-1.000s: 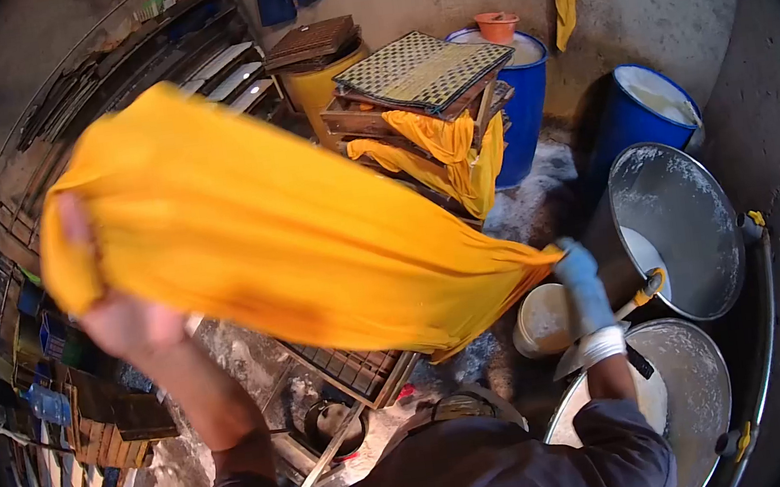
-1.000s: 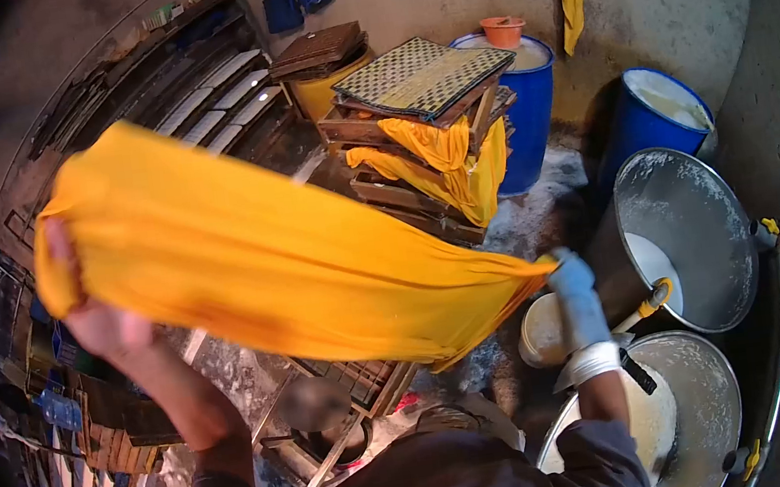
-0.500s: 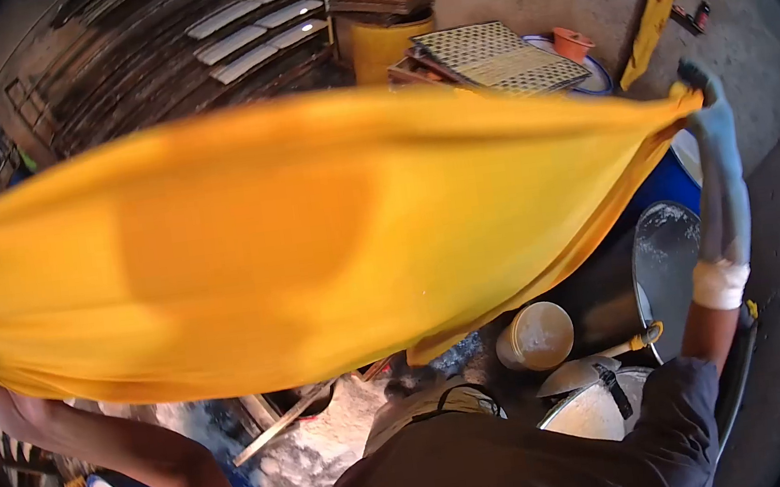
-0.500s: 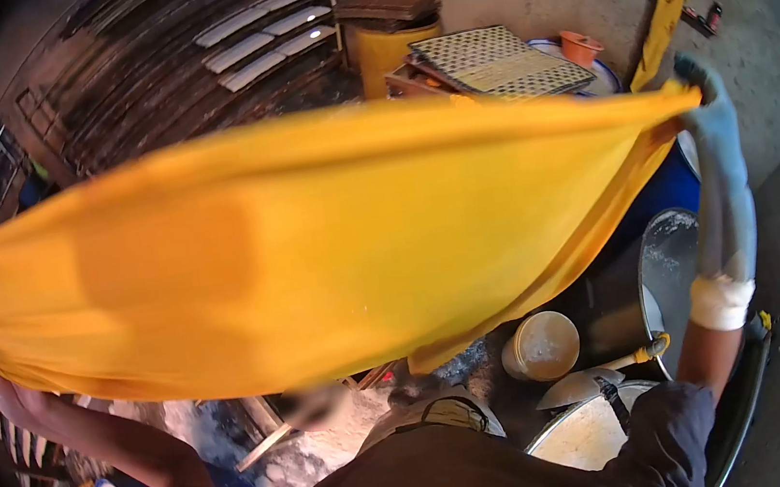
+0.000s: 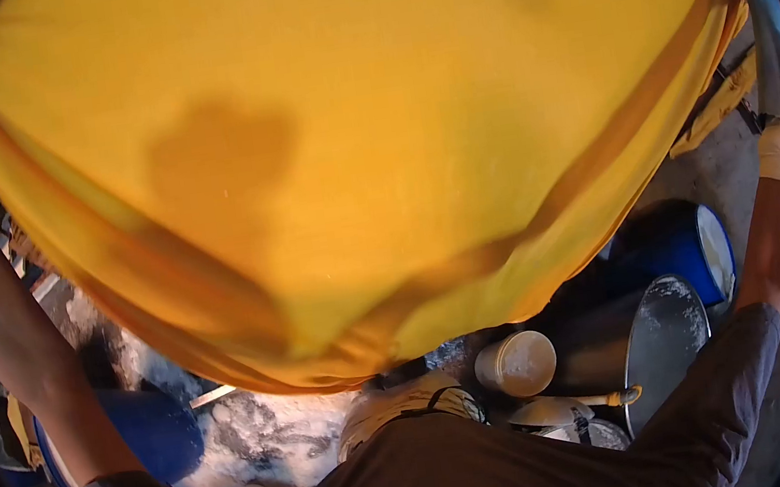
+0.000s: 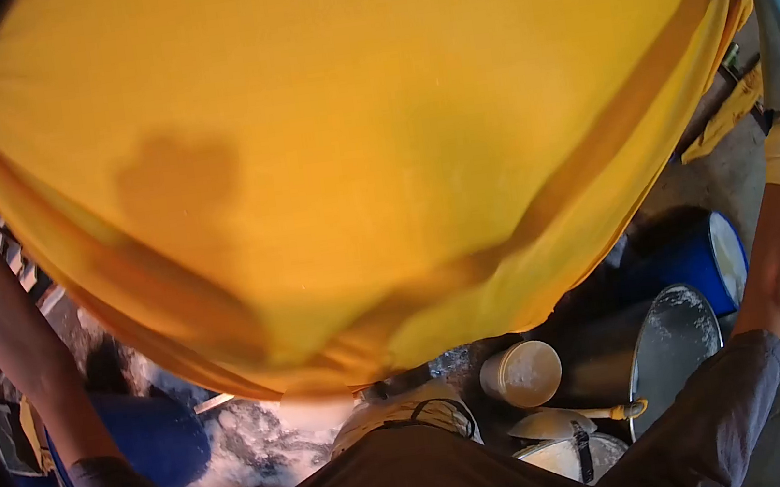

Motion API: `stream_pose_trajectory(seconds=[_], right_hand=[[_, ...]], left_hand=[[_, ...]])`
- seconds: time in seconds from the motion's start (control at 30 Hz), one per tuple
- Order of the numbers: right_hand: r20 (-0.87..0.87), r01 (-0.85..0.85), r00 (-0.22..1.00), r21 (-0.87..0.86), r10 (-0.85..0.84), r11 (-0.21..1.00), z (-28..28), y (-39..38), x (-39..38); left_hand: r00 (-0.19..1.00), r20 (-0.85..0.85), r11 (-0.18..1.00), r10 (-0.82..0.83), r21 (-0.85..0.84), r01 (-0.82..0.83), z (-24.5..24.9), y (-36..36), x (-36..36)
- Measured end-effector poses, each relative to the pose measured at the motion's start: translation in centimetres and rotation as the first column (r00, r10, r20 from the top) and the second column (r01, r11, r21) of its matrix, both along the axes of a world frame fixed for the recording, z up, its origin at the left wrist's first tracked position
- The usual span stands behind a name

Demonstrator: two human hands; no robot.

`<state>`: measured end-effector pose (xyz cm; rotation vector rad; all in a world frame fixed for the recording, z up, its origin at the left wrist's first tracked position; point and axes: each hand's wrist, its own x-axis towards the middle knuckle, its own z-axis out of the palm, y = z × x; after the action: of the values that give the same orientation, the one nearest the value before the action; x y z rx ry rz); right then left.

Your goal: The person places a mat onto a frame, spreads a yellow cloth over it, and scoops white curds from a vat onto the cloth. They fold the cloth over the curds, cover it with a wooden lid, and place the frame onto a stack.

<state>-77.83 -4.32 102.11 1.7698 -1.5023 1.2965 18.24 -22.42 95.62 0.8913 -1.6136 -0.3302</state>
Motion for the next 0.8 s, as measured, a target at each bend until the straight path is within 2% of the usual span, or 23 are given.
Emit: stream_pose_trajectory(seconds=[0.13, 0.23, 0.3, 0.33, 0.37, 0.4, 0.43, 0.47, 0.53, 0.57, 0.6, 0.63, 0.67, 0.7, 0.77, 0.8], right_hand=[[0.02, -0.021, 1.0, -0.014, 0.022, 1.0, -0.5, -7.2, -1.6], [0.059, -0.066, 0.996, -0.004, 0.066, 0.998, -3.4, -13.9, -4.4], [0.09, -0.112, 0.99, 0.007, 0.111, 0.994, -7.3, -18.4, -5.0], [0.143, -0.218, 0.967, 0.049, 0.209, 0.975, -10.0, -20.1, -4.3], [0.203, -0.322, 0.932, 0.093, 0.299, 0.942, -12.9, -21.4, -2.6], [0.211, -0.303, 0.941, 0.171, 0.266, 0.937, -15.7, -22.2, -0.1], [0.277, -0.36, 0.911, 0.174, 0.305, 0.917, -18.4, -25.0, -0.4], [0.341, -0.412, 0.877, 0.174, 0.337, 0.895, -21.8, -27.2, -0.9], [0.317, -0.503, 0.853, 0.289, 0.415, 0.815, -28.7, -32.3, -1.5], [0.374, -0.545, 0.825, 0.329, 0.424, 0.771, -32.8, -34.9, -1.3], [0.392, -0.57, 0.813, 0.377, 0.431, 0.731, -36.0, -35.9, 0.8], [0.528, -0.62, 0.756, 0.392, 0.386, 0.68, -39.8, -37.8, 2.6], [0.536, -0.649, 0.738, 0.395, 0.411, 0.65, -45.0, -41.4, 2.3], [0.541, -0.677, 0.718, 0.396, 0.438, 0.62, -50.2, -44.7, 2.3], [0.694, -0.761, 0.609, 0.375, 0.383, 0.53, -58.4, -48.0, 4.7], [0.73, -0.783, 0.58, 0.377, 0.361, 0.495, -62.7, -49.3, 5.7]], left_hand=[[0.999, 0.01, 0.997, -0.05, 0.068, 0.049, -0.8, -2.1, -1.1], [0.994, -0.028, 0.988, -0.105, 0.11, 0.108, -2.2, -3.6, -1.9], [0.962, -0.018, 0.947, -0.274, 0.172, 0.273, -3.9, -7.0, 0.4], [0.923, 0.14, 0.904, -0.359, 0.3, 0.306, -5.5, -9.9, 3.8], [0.757, -0.29, 0.784, -0.585, 0.035, 0.62, -10.0, -8.8, -3.4], [0.841, -0.375, 0.907, -0.39, 0.004, 0.422, -13.2, -6.2, -9.4], [0.792, -0.599, 0.977, -0.116, 0.077, 0.201, -16.2, -7.9, -9.4], [0.772, -0.636, 0.983, -0.019, 0.13, 0.131, -19.1, -8.1, -10.8], [0.717, -0.689, 0.97, 0.104, 0.228, 0.079, -25.8, -9.6, -12.0], [0.736, -0.641, 0.95, 0.217, 0.312, -0.008, -29.3, -10.7, -11.7], [0.725, -0.679, 0.958, 0.115, 0.269, 0.1, -33.0, -12.0, -11.4], [0.702, -0.679, 0.945, 0.215, 0.326, 0.026, -36.7, -13.2, -10.8], [0.761, -0.593, 0.928, 0.263, 0.371, -0.033, -39.8, -14.0, -11.9], [0.731, -0.545, 0.842, 0.411, 0.535, -0.074, -41.8, -13.9, -13.9], [0.757, -0.501, 0.828, 0.42, 0.553, -0.093, -49.8, -16.5, -12.1], [0.78, -0.409, 0.803, 0.474, 0.563, -0.193, -51.3, -16.6, -15.0]])
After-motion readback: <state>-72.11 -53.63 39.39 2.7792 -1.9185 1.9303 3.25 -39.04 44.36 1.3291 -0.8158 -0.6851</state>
